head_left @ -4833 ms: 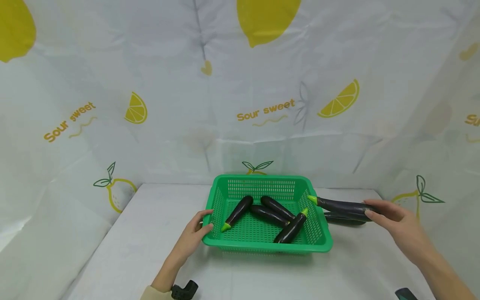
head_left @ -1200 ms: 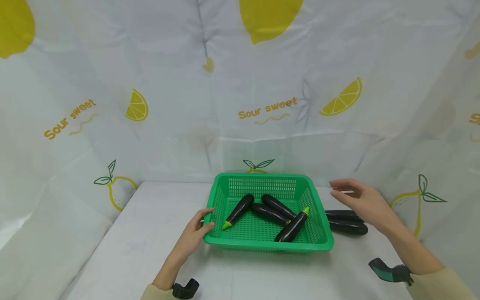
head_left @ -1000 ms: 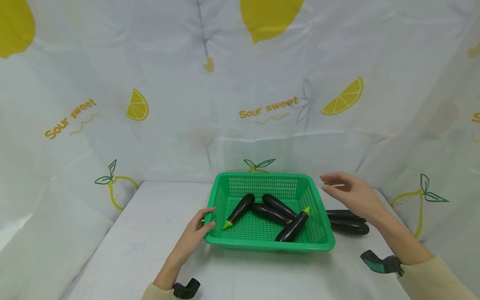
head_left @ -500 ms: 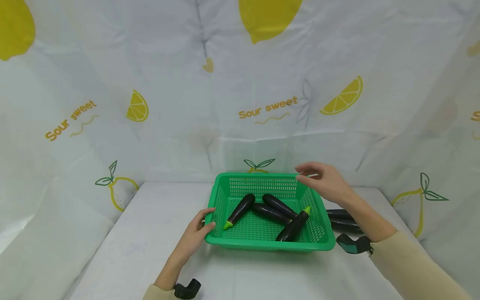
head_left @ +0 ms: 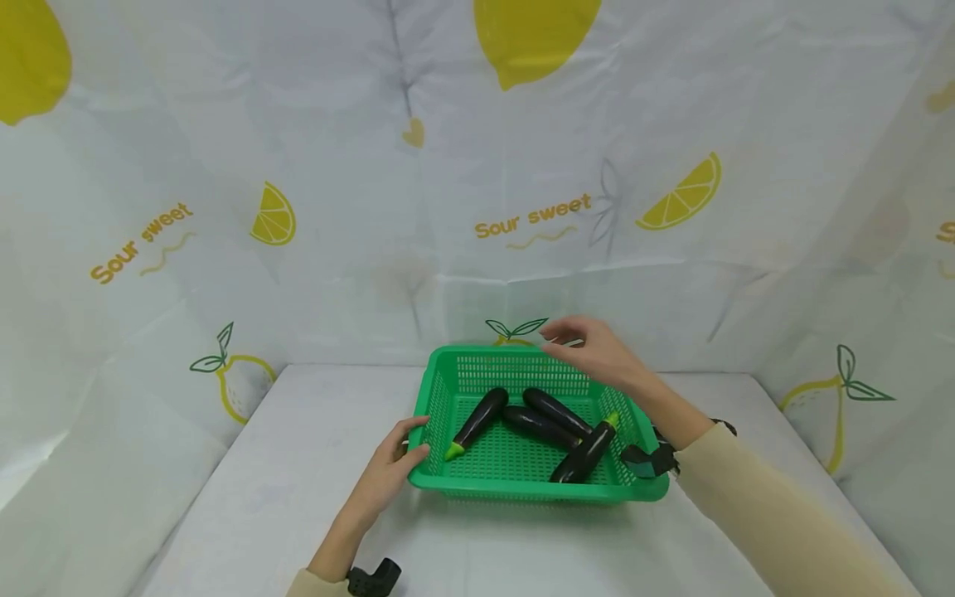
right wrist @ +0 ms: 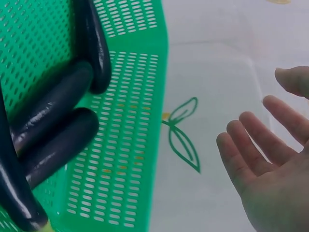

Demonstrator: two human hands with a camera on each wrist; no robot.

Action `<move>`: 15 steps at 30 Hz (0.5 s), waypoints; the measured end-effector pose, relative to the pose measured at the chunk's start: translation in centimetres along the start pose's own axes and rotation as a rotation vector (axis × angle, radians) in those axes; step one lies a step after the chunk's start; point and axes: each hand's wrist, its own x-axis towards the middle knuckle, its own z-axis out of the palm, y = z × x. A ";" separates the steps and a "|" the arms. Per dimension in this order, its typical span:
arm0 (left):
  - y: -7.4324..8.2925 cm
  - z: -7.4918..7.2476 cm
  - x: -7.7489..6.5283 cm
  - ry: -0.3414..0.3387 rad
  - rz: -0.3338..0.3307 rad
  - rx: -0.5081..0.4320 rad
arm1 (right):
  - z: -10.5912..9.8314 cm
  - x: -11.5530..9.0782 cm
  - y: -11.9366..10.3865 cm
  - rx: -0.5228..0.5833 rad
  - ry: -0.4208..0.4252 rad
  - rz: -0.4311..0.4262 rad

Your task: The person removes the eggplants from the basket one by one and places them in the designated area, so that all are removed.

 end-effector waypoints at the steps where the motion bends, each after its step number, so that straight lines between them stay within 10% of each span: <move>1: 0.0 0.0 0.0 0.000 -0.001 0.000 | 0.4 0.3 0.1 0.003 -0.010 -0.005; 15: 0.0 0.0 -0.1 0.001 0.008 0.025 | 4.4 3.4 2.6 0.011 -0.084 0.014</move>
